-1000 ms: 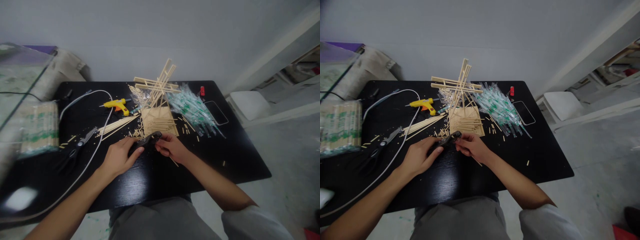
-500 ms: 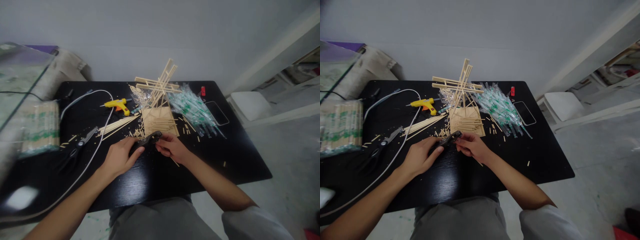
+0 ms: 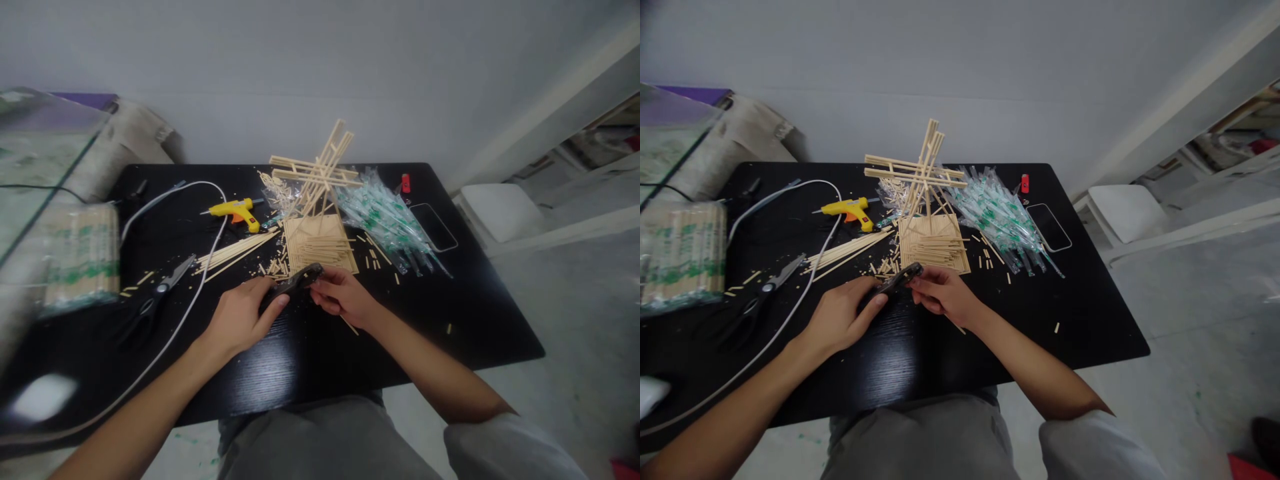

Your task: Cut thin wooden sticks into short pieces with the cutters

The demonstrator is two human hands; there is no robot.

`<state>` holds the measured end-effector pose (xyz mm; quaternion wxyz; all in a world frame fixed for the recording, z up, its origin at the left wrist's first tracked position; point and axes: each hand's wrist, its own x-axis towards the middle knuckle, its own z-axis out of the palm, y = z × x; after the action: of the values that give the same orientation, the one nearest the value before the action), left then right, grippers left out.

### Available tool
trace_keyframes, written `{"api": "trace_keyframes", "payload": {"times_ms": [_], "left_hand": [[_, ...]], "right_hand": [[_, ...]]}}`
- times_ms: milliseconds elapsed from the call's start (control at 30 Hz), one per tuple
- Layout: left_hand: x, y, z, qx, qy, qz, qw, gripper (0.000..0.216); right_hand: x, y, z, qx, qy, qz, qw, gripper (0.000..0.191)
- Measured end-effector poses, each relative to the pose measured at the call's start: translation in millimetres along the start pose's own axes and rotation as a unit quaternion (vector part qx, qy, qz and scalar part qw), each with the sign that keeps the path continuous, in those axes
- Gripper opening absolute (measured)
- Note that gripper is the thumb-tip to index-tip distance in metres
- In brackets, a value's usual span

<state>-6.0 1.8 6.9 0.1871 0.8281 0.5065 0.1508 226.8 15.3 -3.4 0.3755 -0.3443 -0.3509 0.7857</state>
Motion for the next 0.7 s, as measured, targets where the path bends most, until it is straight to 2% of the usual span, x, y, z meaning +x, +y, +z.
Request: {"api": "trace_keyframes", "payload": {"times_ms": [333, 700], "left_hand": [[0.8, 0.7, -1.1, 0.003, -0.020, -0.019, 1.000, 0.049], [2.8, 2.0, -1.9, 0.007, -0.016, -0.037, 0.999, 0.047]], "right_hand": [[-0.2, -0.5, 2.1, -0.001, 0.005, 0.000, 1.000, 0.029], [-0.9, 0.5, 2.7, -0.032, 0.028, -0.018, 0.999, 0.029]]}}
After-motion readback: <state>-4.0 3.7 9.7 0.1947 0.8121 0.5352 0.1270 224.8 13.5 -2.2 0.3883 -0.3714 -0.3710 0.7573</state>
